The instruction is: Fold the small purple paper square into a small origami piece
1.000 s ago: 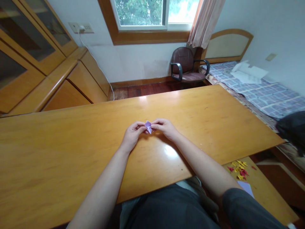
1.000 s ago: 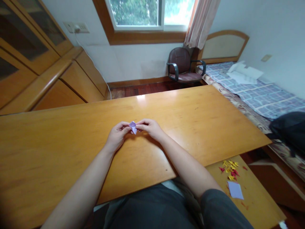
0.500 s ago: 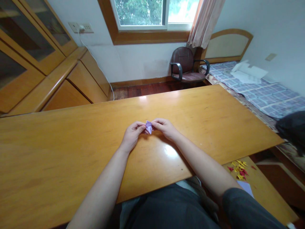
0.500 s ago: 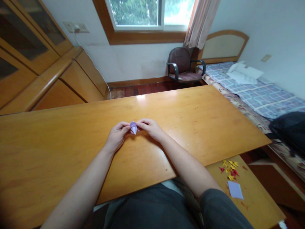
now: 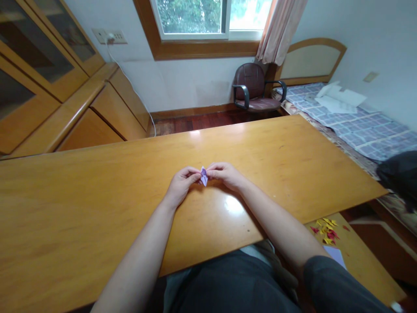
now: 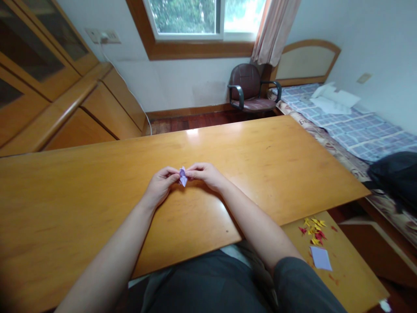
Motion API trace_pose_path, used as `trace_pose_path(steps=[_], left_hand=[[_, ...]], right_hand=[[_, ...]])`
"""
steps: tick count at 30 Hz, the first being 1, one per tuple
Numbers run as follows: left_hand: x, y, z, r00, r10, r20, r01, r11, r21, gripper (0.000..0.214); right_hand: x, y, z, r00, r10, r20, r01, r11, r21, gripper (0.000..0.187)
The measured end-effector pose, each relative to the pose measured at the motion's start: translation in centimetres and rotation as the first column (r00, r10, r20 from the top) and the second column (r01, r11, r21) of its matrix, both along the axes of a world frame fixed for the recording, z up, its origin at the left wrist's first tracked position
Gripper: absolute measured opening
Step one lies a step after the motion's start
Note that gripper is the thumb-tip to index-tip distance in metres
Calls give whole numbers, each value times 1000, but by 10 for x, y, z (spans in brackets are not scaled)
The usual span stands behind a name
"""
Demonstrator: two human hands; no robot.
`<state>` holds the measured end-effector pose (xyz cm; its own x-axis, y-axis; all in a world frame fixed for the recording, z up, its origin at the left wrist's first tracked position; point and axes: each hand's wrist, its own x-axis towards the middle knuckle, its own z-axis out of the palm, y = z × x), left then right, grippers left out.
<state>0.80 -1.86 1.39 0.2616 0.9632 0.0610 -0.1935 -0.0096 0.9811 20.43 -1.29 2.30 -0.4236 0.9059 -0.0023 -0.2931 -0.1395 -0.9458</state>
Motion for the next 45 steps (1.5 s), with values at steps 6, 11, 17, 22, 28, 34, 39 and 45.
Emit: trace_pose_path(steps=[6, 11, 17, 22, 28, 34, 39, 45], left_hand=[[0, 0, 2, 997, 29, -75, -28, 999, 17, 23], [1, 1, 6, 995, 5, -96, 2, 997, 72, 20], [1, 1, 5, 997, -7, -82, 13, 997, 75, 22], [0, 2, -1, 997, -26, -77, 29, 999, 45, 23], [-1, 4, 2, 977, 75, -198, -33, 978, 208, 20], [0, 2, 10, 911, 200, -360, -66, 934, 352, 16], [4, -2, 15, 880, 276, -386, -83, 891, 446, 9], [7, -5, 18, 846, 343, -408, -100, 854, 511, 8]], right_hand=[[-1, 0, 5, 998, -33, 50, 33, 999, -10, 24], [-2, -1, 9, 995, -65, 71, 65, 998, 8, 25], [0, -2, 7, 993, -73, 97, 69, 997, 46, 28], [0, -1, 7, 992, -63, 110, 59, 998, 38, 28], [-1, -1, 3, 993, -77, 87, 76, 997, 16, 29], [-3, -2, 3, 977, -104, 186, 94, 994, 62, 30], [-7, -1, 1, 948, -170, 270, 116, 972, 204, 28], [-9, 0, 1, 892, -243, 381, 105, 932, 347, 27]])
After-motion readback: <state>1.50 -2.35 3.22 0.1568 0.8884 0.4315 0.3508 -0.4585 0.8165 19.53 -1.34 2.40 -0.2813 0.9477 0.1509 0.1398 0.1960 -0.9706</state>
